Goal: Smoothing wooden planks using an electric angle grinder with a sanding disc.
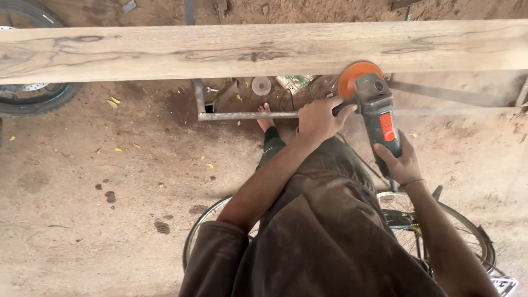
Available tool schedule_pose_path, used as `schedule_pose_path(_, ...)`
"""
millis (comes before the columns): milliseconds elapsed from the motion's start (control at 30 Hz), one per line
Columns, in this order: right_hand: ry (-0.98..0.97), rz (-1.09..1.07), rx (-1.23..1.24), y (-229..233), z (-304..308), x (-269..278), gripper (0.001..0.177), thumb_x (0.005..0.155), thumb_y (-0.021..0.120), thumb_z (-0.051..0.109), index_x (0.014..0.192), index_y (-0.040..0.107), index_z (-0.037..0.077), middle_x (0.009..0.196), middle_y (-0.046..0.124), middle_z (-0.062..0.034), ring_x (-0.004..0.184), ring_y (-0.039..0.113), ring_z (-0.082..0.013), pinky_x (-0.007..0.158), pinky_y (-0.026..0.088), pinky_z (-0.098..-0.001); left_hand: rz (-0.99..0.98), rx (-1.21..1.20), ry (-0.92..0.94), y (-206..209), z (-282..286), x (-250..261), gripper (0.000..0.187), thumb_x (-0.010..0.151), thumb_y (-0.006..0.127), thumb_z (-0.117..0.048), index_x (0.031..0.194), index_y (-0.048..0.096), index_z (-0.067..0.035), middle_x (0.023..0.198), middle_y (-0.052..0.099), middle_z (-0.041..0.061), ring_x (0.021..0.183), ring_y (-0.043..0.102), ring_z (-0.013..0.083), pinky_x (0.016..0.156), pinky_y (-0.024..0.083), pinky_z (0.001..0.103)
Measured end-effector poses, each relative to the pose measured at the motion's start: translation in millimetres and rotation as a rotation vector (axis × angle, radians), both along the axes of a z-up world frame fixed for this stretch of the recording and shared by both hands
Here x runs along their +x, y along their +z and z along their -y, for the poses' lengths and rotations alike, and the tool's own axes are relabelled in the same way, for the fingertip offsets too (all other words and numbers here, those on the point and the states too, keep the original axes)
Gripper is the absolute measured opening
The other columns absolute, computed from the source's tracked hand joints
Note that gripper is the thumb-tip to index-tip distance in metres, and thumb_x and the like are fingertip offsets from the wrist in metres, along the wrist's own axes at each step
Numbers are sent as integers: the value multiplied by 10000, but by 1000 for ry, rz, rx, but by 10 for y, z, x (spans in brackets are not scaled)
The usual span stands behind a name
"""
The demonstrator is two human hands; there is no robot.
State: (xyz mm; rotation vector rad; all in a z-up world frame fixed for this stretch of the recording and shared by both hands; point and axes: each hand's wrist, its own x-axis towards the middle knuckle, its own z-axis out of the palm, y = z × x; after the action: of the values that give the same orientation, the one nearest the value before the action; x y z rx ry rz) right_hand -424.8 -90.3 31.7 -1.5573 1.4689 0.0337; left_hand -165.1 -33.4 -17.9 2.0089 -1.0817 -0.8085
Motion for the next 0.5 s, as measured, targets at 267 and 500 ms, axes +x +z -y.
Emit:
schedule_pose_path(267,345,53,-22,35,112,1155,941,825,802,505,1515,396,11,1260,665,-249,1177,659,-326,957,522,-431,12,285,175,42,-714,774,354,923,770,-537,907,816,-186,793,762,44,689,699,189,677,554,334)
schedule_pose_path(500,600,180,5,136,599,1122,835,834,718,587,1519,459,187,1224,706,-182,1126,694,-325,953,539,-424,44,-49,434,5,-620,498,241,946,749,-280,1092,793,-93,944,797,100,780,746,156,689,592,311)
